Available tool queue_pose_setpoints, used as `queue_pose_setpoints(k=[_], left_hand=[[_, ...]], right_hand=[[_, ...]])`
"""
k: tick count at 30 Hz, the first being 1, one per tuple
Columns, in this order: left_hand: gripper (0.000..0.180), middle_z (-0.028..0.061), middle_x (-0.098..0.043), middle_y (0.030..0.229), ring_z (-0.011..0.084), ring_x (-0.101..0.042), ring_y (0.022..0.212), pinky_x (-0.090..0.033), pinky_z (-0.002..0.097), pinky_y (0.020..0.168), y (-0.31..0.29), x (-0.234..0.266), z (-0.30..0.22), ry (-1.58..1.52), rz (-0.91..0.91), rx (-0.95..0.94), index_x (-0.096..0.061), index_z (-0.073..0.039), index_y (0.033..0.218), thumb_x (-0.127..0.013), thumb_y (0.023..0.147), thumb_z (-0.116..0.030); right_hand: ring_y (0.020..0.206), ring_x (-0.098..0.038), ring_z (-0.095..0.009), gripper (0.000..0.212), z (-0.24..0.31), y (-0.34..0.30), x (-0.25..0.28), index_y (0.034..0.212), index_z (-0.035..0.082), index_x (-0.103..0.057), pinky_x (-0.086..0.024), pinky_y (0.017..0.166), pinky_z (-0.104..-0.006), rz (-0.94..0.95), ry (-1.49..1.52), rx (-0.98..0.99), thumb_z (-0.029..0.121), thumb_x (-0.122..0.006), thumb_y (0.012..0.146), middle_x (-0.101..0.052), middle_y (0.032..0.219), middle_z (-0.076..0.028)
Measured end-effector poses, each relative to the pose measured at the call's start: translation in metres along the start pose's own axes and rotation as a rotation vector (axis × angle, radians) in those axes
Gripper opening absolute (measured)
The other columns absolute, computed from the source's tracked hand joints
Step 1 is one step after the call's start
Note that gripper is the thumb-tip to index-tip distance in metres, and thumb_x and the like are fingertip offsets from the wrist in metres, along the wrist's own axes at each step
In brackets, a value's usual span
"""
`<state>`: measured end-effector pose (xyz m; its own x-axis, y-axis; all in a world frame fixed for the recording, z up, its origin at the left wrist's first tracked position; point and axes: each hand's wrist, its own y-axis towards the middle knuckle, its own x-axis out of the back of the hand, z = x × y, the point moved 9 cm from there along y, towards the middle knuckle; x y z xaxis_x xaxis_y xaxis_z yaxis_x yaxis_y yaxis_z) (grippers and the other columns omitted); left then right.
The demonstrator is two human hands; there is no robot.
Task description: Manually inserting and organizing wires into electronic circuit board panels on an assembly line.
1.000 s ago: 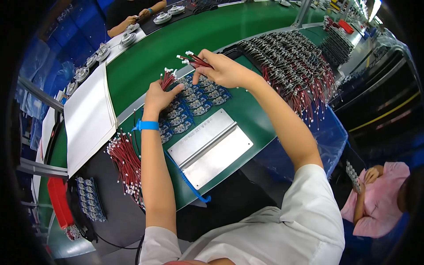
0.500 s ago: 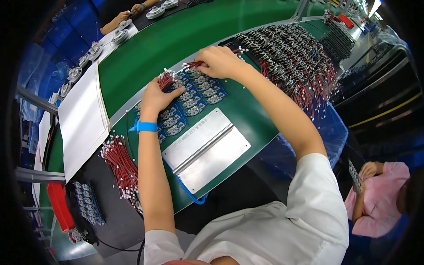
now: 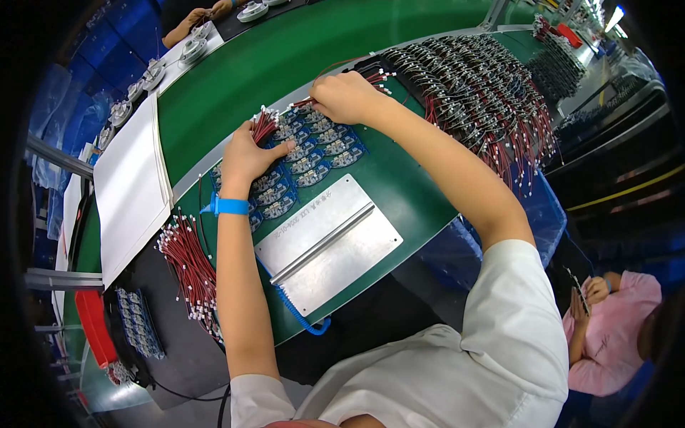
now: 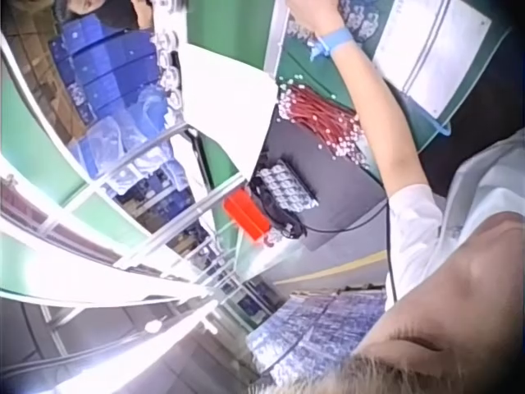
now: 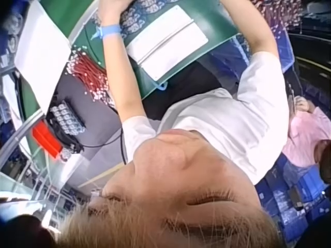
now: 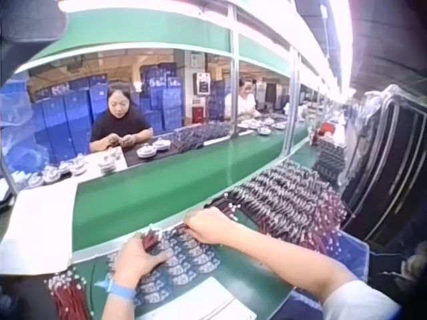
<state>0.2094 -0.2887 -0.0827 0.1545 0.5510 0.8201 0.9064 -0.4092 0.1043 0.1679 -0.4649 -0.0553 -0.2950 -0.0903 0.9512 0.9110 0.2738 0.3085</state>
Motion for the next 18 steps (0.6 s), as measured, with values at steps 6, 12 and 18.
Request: queue_pose_setpoints(k=[6,12,18], left_hand=[[0.075,0.0189,-0.072,0.102,0.0350,-0.070,0.094,-0.055,0.0444,0.079,-0.001,0.003,-0.003,0.005,-0.032,-0.008,-0.065,-0.004,0.112,-0.088,0.059,-0.051],[0.076,0.0188,-0.073,0.102,0.0352,-0.070,0.094,-0.055,0.0441,0.079,0.001,0.003,-0.001,0.005,-0.028,-0.017,-0.065,-0.003,0.113,-0.088,0.058,-0.051],[0.079,0.0180,-0.072,0.107,0.0344,-0.070,0.096,-0.055,0.0430,0.081,0.000,0.000,0.004,-0.022,-0.009,0.024,-0.064,-0.004,0.115,-0.090,0.057,-0.050]], right_hand=[[0.082,-0.069,-0.031,0.017,0.011,0.002,-0.012,0.090,0.004,-0.066,-0.055,0.069,-0.0427,0.033,-0.190,-0.013,0.007,-0.071,0.073,-0.068,0.093,-0.010],[0.080,-0.070,-0.031,0.016,0.020,-0.002,-0.014,0.088,0.003,-0.066,-0.056,0.067,-0.0419,-0.075,-0.228,-0.032,0.010,-0.072,0.075,-0.066,0.093,-0.012],[0.082,-0.065,-0.036,0.020,0.007,-0.014,0.041,0.107,0.008,-0.060,-0.053,0.068,-0.0447,-0.336,0.237,-0.013,0.023,-0.062,0.094,-0.056,0.107,-0.012]])
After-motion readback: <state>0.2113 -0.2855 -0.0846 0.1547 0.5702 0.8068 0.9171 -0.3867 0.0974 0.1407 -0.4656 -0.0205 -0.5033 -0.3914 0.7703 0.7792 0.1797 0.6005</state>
